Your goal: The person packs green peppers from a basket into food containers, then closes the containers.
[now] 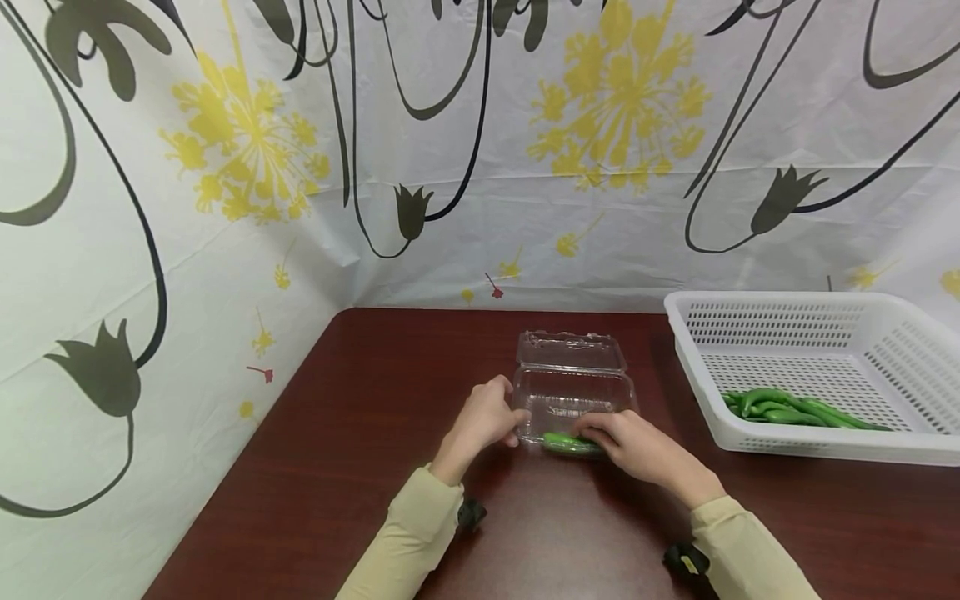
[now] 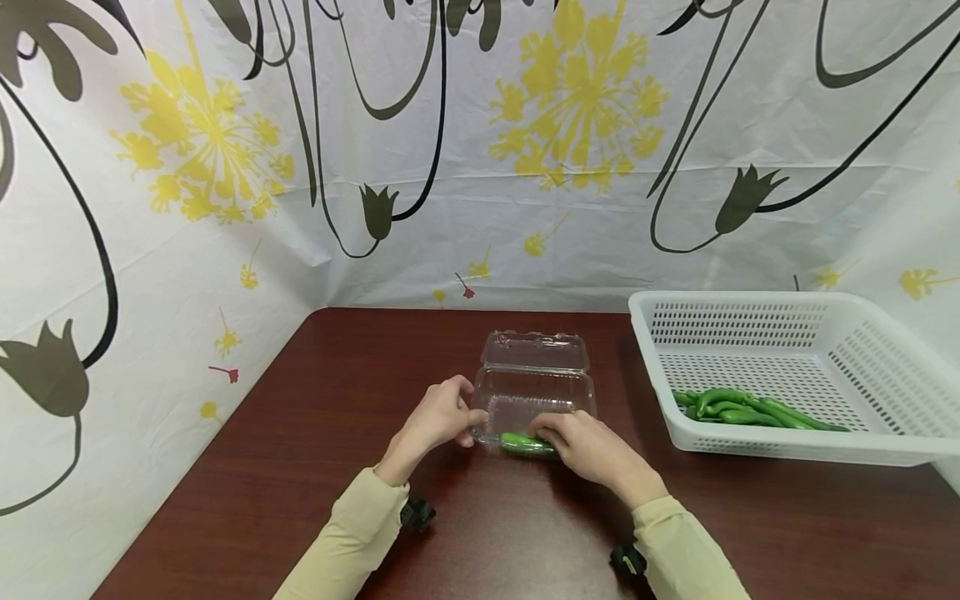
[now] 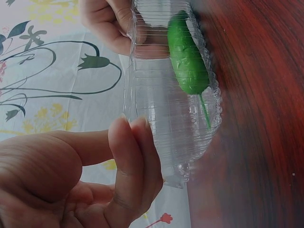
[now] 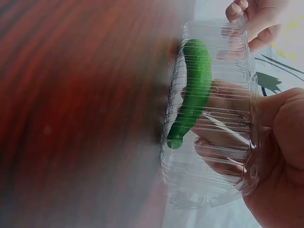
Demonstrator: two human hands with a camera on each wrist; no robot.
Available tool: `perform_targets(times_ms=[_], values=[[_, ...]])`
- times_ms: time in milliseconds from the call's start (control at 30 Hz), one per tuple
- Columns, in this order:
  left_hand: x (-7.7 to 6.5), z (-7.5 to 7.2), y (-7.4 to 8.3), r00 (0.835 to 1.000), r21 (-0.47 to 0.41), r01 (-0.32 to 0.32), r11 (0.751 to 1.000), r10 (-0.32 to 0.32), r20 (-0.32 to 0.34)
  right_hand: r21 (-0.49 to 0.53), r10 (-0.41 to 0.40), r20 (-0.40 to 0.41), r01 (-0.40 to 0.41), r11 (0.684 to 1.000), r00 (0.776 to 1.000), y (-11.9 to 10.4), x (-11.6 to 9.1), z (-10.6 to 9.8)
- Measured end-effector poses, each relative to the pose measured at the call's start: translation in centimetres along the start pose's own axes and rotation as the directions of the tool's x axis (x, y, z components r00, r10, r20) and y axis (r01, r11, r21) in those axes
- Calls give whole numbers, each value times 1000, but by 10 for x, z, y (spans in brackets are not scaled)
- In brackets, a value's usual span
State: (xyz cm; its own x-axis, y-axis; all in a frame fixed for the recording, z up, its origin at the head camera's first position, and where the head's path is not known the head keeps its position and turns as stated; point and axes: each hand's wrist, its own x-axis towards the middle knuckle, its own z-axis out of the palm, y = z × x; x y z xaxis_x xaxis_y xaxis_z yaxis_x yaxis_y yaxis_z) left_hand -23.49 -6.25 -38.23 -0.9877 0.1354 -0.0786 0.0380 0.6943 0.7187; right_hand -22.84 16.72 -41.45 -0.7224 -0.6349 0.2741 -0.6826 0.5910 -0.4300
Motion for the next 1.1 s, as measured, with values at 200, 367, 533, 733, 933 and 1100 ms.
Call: perform_targets(times_ms=[200,367,533,733,933,1100], values=[[0,0,0,1000,-2,0,1000,0,-1,-15,18,-9,-18,1000,1000,-1,0,0],[0,0,-1,1000,0,-2,1000,2,-1,-31,34,-25,-34,999,999,-1,0,1],[1,1,-1,1000,-3,-6,1000,6,0,-37,48,-45,-49,998,998,0,0,1],[1,2,-1,1000,-4,-4,1000,4,-2,-5,57,-55,-57,998,997,-1,0,0],[2,2,-1,1000,-3,0,1000,0,7,-15,67,-75,-69,998,995,-1,-1,-3],[3,2,-2,1000,-3,1,1000,-1,9,-17,70,-90,-72,997,994,-3,-1,-6]])
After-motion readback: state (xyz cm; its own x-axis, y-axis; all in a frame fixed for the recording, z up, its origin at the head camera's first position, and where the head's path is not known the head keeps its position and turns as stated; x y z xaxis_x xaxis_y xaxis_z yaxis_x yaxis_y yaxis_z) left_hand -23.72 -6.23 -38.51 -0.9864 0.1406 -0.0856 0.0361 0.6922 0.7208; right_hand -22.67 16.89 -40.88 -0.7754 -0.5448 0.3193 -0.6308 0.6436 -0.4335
